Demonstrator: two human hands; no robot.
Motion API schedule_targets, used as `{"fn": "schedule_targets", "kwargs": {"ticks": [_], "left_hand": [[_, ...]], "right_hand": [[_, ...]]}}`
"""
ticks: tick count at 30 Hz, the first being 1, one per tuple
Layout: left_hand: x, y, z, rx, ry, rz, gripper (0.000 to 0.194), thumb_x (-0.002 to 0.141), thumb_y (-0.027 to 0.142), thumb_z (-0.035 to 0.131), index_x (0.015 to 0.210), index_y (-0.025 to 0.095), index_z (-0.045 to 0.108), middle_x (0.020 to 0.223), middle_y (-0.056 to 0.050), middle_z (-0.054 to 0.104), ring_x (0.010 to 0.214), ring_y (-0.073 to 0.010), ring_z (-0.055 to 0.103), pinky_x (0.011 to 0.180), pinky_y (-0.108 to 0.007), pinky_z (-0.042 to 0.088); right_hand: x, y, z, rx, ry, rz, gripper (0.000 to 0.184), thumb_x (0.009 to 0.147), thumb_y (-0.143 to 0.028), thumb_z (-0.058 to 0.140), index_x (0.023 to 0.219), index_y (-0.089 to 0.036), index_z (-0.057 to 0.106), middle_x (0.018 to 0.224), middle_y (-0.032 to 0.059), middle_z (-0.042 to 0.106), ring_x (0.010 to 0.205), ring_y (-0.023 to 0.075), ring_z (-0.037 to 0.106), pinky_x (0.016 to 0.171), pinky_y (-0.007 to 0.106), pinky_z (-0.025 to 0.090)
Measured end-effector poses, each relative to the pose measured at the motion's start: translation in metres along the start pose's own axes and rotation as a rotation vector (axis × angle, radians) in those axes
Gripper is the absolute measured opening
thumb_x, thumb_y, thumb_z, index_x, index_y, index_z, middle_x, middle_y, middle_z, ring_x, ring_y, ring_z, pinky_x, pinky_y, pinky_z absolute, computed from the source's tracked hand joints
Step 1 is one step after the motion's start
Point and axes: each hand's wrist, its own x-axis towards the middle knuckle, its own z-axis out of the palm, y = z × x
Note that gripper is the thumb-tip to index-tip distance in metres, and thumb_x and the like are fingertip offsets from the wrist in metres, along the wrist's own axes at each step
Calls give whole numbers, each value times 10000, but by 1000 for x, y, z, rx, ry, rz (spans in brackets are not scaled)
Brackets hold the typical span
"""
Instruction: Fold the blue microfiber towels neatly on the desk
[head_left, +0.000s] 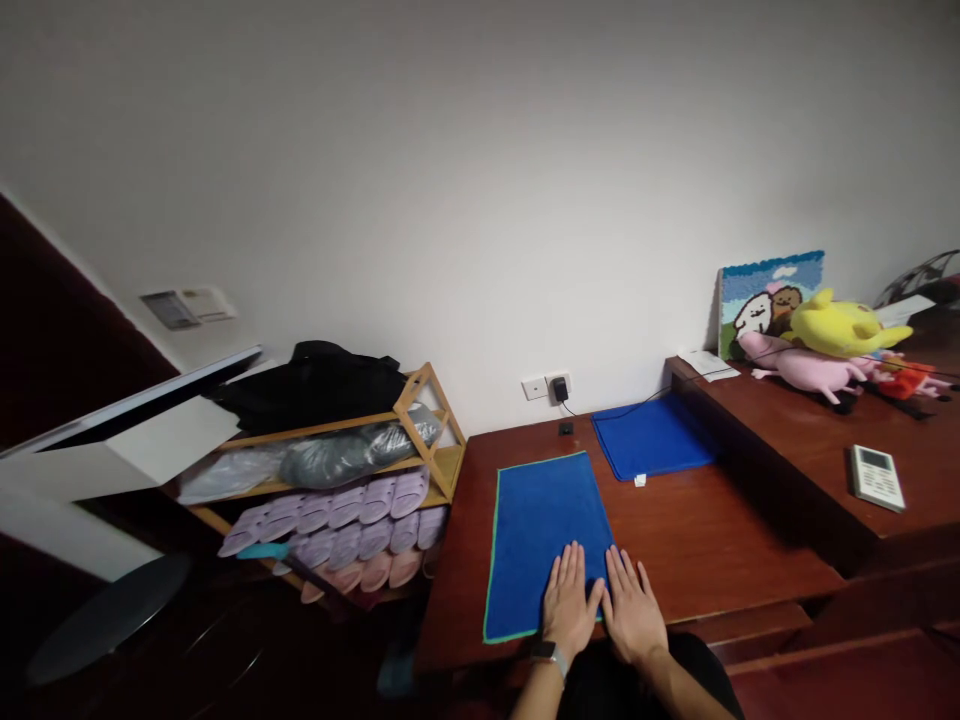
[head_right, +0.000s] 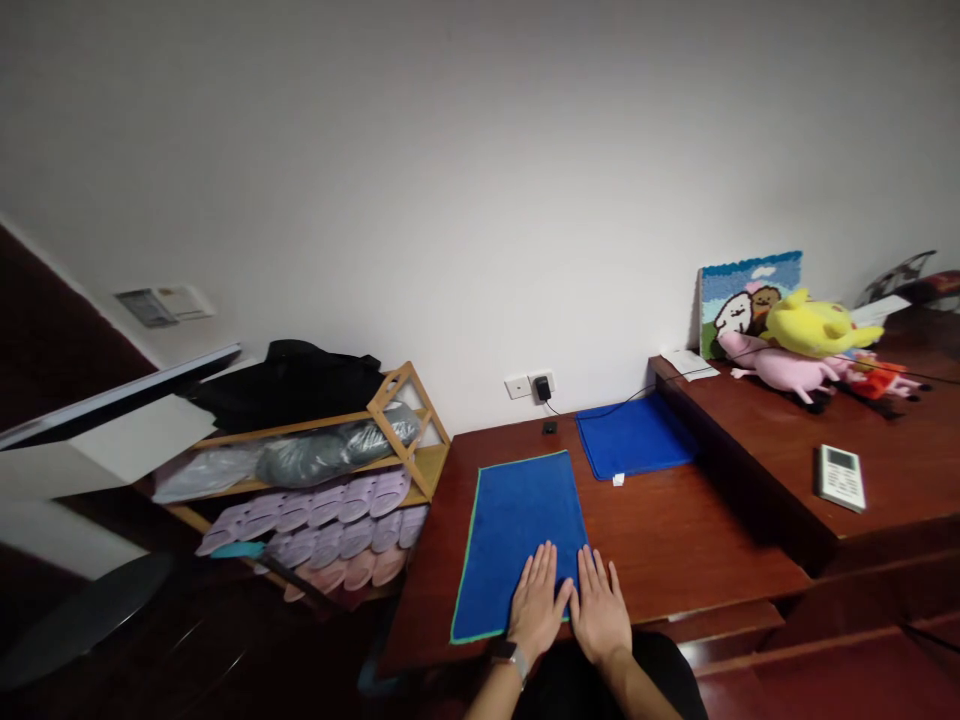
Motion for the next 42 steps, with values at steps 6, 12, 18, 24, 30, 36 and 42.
{"fn": "schedule_targets", "kwargs": {"ticks": [6, 12, 18, 24, 30, 36, 42], "left_hand": [[-48, -105, -18, 87, 40, -212, 759, 1041, 624, 274, 1649, 171, 232, 1700, -103, 273, 1576, -283, 253, 1284, -528, 296], [-69, -145, -17, 84, 122, -246, 751, 1045, 601, 288, 1658, 176, 204, 1696, -107, 302, 1566, -279, 287, 1276, -513, 312], [-66, -136, -18, 63, 124, -238, 744, 1046, 598, 274, 1653, 169, 236, 1692, -114, 320, 1564, -277, 296, 1279, -509, 309], [-67, -141, -16, 57, 147, -251, 750, 1039, 605, 294, 1656, 181, 235, 1694, -98, 325, 1563, -279, 301, 1278, -493, 321], [-67, -145, -8, 54, 159, -244, 719, 1045, 571, 314, 1668, 241, 172, 1697, -56, 325, 1559, -269, 312, 1276, -511, 327], [-66, -147, -9, 80, 142, -230, 740, 1049, 583, 305, 1665, 194, 180, 1699, -83, 318, 1563, -252, 307, 1286, -477, 309], [-64, -138, -23, 105, 74, -252, 740, 1052, 589, 268, 1663, 179, 187, 1702, -108, 301, 1568, -265, 284, 1278, -494, 310]], "right_hand": [[1, -1, 7, 2, 70, 16, 664, 1036, -440, 235, 1629, -147, 281, 1699, 37, 234, 1594, 247, 176, 1307, 502, 142], [0, -1, 6, -34, 47, 27, 672, 1033, -455, 227, 1630, -153, 286, 1701, 28, 234, 1593, 248, 179, 1308, 493, 131], [0, -1, 3, -64, -12, 47, 676, 1037, -471, 200, 1636, -164, 267, 1709, 27, 210, 1596, 235, 165, 1306, 487, 121], [30, -8, -16, -45, -11, 76, 674, 1045, -448, 146, 1647, -154, 213, 1718, 25, 196, 1597, 205, 160, 1303, 441, 137], [57, -16, -11, -44, -38, 97, 694, 1038, -472, 171, 1644, -137, 218, 1721, 36, 191, 1602, 220, 139, 1305, 450, 101], [56, -16, -11, -30, -44, 108, 701, 1037, -462, 149, 1646, -116, 191, 1726, 43, 176, 1606, 215, 121, 1304, 433, 75], [56, -14, -21, 6, -102, 101, 699, 1034, -446, 182, 1644, -106, 174, 1729, 52, 159, 1607, 212, 109, 1304, 424, 58]]}}
